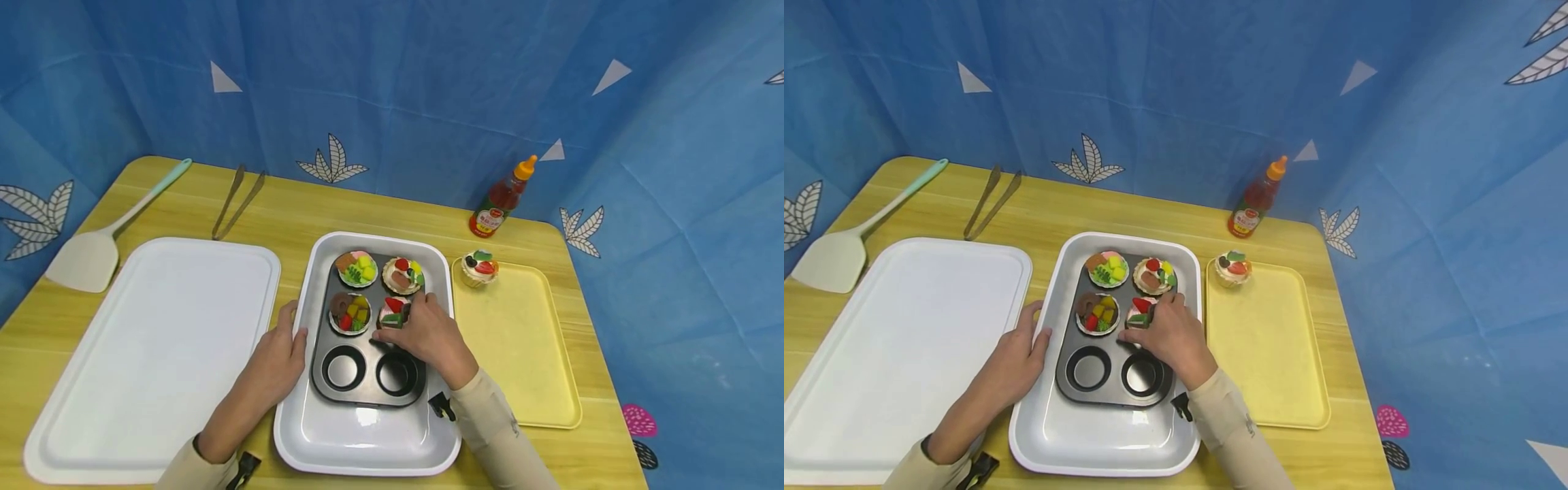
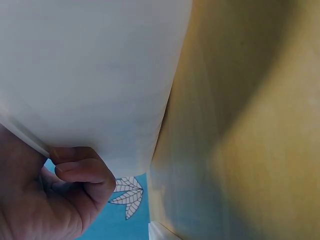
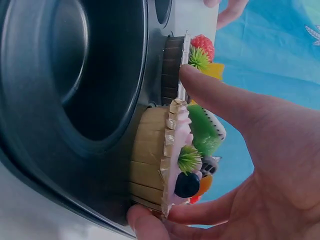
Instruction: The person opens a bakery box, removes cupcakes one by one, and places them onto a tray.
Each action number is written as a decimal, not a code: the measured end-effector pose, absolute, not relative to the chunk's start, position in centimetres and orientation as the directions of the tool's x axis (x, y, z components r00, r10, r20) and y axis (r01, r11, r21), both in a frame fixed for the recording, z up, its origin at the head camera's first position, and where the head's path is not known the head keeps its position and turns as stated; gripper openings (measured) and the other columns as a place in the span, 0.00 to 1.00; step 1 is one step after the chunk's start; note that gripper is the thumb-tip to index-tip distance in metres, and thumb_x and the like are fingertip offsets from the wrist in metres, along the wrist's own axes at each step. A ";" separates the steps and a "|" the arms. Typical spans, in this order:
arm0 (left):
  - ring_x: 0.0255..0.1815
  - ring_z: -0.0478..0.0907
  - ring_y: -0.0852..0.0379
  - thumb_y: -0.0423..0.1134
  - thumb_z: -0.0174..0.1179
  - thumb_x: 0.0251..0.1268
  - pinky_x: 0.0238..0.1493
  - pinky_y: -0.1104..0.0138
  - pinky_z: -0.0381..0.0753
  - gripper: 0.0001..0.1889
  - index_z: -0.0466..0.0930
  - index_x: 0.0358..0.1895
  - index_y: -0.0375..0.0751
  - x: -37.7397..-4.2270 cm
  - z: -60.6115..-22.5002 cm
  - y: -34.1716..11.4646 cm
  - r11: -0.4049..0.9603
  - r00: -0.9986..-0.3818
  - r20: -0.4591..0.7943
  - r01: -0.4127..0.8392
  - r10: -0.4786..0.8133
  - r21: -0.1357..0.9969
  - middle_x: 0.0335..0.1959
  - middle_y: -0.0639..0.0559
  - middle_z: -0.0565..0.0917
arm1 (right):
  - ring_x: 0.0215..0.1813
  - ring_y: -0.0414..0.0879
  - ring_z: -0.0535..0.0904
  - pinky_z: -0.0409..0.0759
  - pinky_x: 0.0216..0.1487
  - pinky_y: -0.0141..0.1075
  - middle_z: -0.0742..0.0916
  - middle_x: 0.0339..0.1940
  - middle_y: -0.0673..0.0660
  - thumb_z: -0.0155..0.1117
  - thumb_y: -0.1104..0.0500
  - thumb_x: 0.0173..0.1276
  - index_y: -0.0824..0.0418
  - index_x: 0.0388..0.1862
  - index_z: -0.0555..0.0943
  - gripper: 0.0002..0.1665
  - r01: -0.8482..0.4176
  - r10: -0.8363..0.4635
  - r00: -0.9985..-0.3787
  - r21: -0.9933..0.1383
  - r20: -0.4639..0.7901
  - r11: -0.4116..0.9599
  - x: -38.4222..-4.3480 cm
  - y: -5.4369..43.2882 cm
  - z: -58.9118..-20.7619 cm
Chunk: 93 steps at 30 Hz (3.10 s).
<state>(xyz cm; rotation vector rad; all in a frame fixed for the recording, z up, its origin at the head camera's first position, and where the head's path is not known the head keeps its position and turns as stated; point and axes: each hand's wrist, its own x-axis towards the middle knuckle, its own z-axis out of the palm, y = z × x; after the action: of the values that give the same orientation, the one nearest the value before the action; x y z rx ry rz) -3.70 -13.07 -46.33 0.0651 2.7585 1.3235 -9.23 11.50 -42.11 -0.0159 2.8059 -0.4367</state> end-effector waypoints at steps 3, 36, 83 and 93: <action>0.51 0.81 0.34 0.37 0.45 0.79 0.49 0.44 0.80 0.26 0.53 0.74 0.33 -3.7 -46.4 -13.0 0.623 -0.995 -0.058 0.003 0.077 0.783 0.51 0.23 0.79 | 0.46 0.53 0.79 0.82 0.50 0.48 0.78 0.51 0.65 0.76 0.29 0.48 0.74 0.69 0.66 0.66 0.050 -0.049 -0.952 -0.309 -0.302 0.950 -9.2 11.4 -42.2; 0.50 0.82 0.35 0.36 0.46 0.78 0.47 0.44 0.81 0.26 0.54 0.74 0.32 -3.8 -46.3 -13.1 0.610 -0.996 -0.050 0.002 0.068 0.792 0.50 0.23 0.80 | 0.44 0.54 0.78 0.81 0.52 0.45 0.76 0.49 0.66 0.76 0.45 0.53 0.78 0.61 0.68 0.50 0.034 -0.078 -0.959 -0.383 -0.273 0.923 -10.0 11.3 -43.3; 0.48 0.82 0.35 0.37 0.46 0.78 0.44 0.45 0.82 0.27 0.54 0.74 0.32 -3.8 -46.5 -13.0 0.610 -0.996 -0.059 -0.004 0.071 0.792 0.50 0.24 0.80 | 0.40 0.53 0.74 0.79 0.43 0.43 0.76 0.40 0.61 0.72 0.44 0.55 0.75 0.50 0.74 0.39 0.025 -0.056 -0.984 -0.451 -0.166 0.892 -8.9 12.4 -39.7; 0.47 0.83 0.37 0.37 0.46 0.78 0.42 0.47 0.83 0.27 0.53 0.74 0.32 -3.9 -46.5 -12.9 0.608 -0.994 -0.077 -0.016 0.075 0.793 0.50 0.24 0.80 | 0.41 0.55 0.75 0.80 0.42 0.45 0.77 0.43 0.63 0.71 0.45 0.55 0.72 0.47 0.74 0.35 0.069 0.003 -0.992 -0.508 -0.130 0.859 -8.3 14.7 -38.2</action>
<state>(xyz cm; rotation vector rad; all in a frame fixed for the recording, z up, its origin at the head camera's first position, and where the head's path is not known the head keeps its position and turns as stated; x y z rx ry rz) -3.92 -12.89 -46.50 0.0502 2.7250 1.3459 -8.29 14.66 -38.25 0.0565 2.9080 -0.8018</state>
